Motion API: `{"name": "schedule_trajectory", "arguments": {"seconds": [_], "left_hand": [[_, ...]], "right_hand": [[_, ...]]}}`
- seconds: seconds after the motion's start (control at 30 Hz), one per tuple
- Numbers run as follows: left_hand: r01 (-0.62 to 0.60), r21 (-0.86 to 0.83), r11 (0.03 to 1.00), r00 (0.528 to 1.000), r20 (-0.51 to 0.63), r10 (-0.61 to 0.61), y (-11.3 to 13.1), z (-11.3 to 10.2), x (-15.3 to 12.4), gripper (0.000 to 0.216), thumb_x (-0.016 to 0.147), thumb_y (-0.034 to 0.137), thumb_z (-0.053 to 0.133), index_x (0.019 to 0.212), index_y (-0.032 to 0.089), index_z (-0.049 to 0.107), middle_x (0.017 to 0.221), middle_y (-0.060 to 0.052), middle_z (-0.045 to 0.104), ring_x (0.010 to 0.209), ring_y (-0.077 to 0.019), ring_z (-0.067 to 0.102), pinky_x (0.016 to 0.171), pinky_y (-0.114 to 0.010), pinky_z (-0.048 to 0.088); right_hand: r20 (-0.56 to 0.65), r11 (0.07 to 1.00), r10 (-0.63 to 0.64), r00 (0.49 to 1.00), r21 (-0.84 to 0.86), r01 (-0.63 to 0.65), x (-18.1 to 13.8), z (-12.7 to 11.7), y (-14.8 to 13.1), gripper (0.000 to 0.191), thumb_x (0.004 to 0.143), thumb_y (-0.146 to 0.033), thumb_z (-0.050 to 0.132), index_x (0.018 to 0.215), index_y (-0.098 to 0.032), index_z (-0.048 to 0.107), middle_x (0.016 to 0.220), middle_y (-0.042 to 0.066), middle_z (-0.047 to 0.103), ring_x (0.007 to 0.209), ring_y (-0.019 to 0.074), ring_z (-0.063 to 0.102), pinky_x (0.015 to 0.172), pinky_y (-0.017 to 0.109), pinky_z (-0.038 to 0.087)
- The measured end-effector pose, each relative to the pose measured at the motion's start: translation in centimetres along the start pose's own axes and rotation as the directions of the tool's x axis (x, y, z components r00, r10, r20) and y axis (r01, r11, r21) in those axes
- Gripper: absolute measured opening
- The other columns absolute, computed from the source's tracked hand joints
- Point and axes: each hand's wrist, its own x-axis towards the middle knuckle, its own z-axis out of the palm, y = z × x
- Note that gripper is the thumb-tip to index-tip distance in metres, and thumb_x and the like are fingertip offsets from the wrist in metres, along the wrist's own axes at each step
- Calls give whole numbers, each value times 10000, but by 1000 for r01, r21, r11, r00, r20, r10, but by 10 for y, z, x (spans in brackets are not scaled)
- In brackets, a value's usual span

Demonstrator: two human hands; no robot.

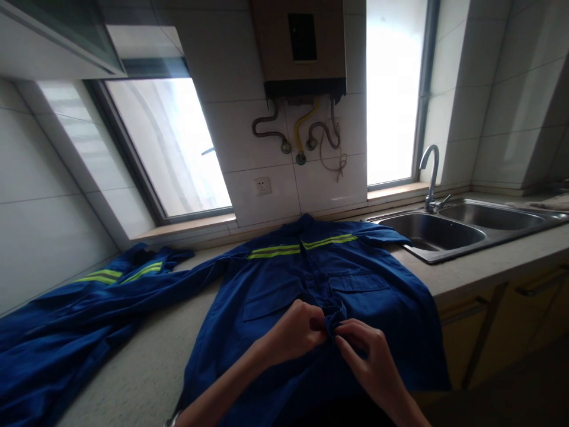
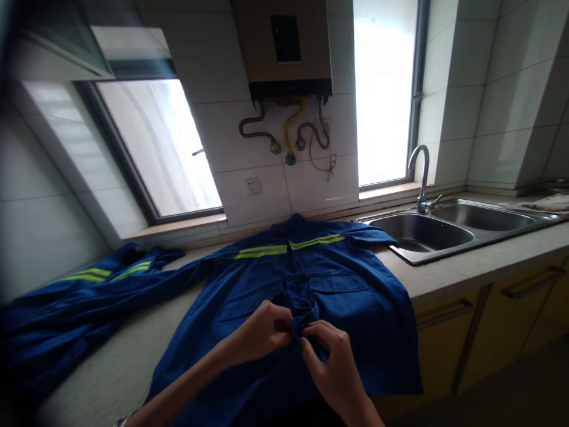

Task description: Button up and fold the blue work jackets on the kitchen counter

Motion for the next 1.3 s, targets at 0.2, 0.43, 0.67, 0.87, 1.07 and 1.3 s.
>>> {"name": "schedule_trajectory", "arguments": {"seconds": [0.2, 0.43, 0.67, 0.87, 1.07, 1.3], "left_hand": [[-49, 74, 996, 998, -47, 52, 4, 0, 2, 138, 637, 139, 496, 674, 108, 626, 605, 7, 597, 568, -102, 533, 494, -175, 353], [-173, 578, 797, 971, -37, 238, 14, 7, -6, 102, 728, 204, 513, 663, 157, 575, 647, 5, 604, 569, -108, 533, 523, -206, 329], [-223, 806, 549, 960, 85, 266, 25, 17, -16, 92, 800, 196, 466, 806, 168, 554, 793, -31, 632, 652, -164, 601, 569, -241, 395], [-266, 864, 428, 943, 141, 301, 22, 20, -16, 106, 803, 118, 441, 848, 158, 529, 817, -38, 612, 683, -166, 586, 607, -268, 432], [-320, 927, 198, 876, 210, 434, 17, 26, -14, 229, 872, 62, 307, 959, 119, 511, 813, -57, 584, 692, -180, 560, 586, -295, 442], [-197, 776, 599, 934, -36, 355, 11, 16, -5, 177, 908, 219, 374, 970, 171, 532, 924, -47, 596, 776, -142, 577, 639, -231, 444]], "right_hand": [[-77, 954, -74, 994, -295, 48, -7, 11, -12, 285, 719, -292, 638, 974, -165, 647, 1035, 119, 639, 962, 255, 603, 850, 334, 493], [0, 940, -11, 1000, -342, 10, 3, -2, -14, 242, 808, -393, 537, 786, -189, 668, 800, 65, 668, 733, 195, 622, 639, 265, 486], [25, 892, 28, 999, -451, -14, 9, -8, -13, 223, 779, -357, 542, 695, -188, 659, 695, 39, 653, 679, 186, 593, 679, 279, 432], [89, 962, 56, 994, -270, -30, 22, -6, -2, 275, 739, -361, 577, 582, -141, 630, 549, 12, 598, 559, 137, 542, 541, 212, 393], [127, 974, 197, 972, 85, -209, 30, -7, 6, 288, 723, -392, 599, 687, -111, 645, 610, 18, 608, 585, 134, 556, 517, 197, 431], [106, 826, 360, 927, 425, -369, 30, -3, 26, 402, 629, -486, 708, 789, -118, 686, 701, 45, 638, 628, 149, 592, 547, 234, 496]]}}
